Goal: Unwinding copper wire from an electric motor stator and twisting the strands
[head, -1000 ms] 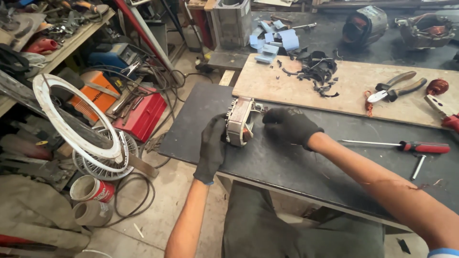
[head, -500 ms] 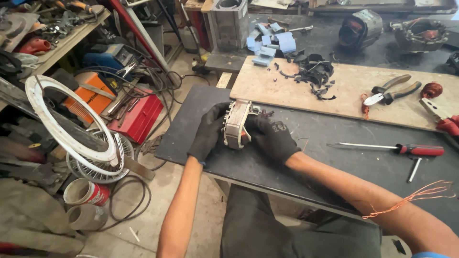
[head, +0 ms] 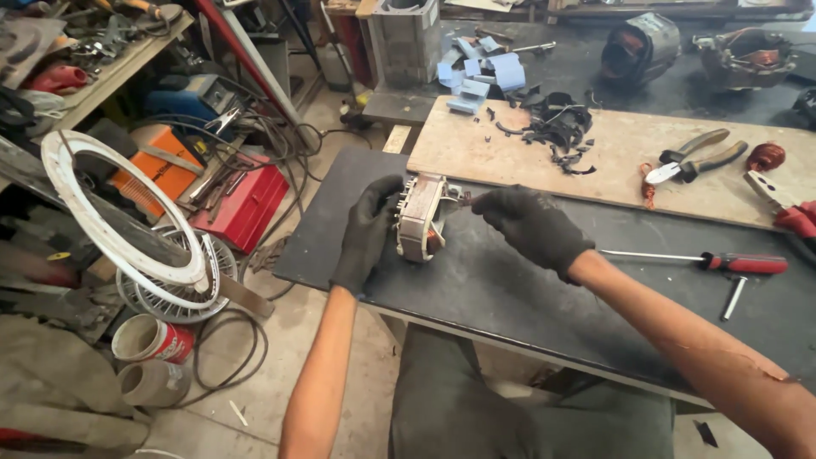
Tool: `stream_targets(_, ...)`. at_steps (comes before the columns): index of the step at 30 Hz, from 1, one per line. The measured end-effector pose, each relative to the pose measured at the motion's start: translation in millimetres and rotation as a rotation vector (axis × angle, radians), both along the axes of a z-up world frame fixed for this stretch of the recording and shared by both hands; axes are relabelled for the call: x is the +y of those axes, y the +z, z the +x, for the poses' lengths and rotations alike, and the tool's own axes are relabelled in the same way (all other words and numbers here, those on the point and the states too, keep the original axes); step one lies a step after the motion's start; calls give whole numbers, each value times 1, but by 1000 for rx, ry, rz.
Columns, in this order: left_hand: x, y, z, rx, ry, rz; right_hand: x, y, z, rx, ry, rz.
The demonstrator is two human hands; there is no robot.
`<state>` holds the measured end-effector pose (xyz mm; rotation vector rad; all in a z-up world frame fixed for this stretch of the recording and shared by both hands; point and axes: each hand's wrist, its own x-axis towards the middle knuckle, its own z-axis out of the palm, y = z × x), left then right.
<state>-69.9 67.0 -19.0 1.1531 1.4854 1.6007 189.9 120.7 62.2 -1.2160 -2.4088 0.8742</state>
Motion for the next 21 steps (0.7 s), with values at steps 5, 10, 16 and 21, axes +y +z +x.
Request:
stream_targets(5,43,-52,-21,-116,-95,32,1,-17,-19,-56,44,-131)
stream_targets(10,28,-12,3,-225,-4,17,6,-47,-48,15,78,-144)
stream_targets(16,9,-2,5,-275,-137,22,11,-28,-5,1,36,-56)
stream_targets(21,8,-6,2,-101,-119,101,36,-37,71,-109,-80,19)
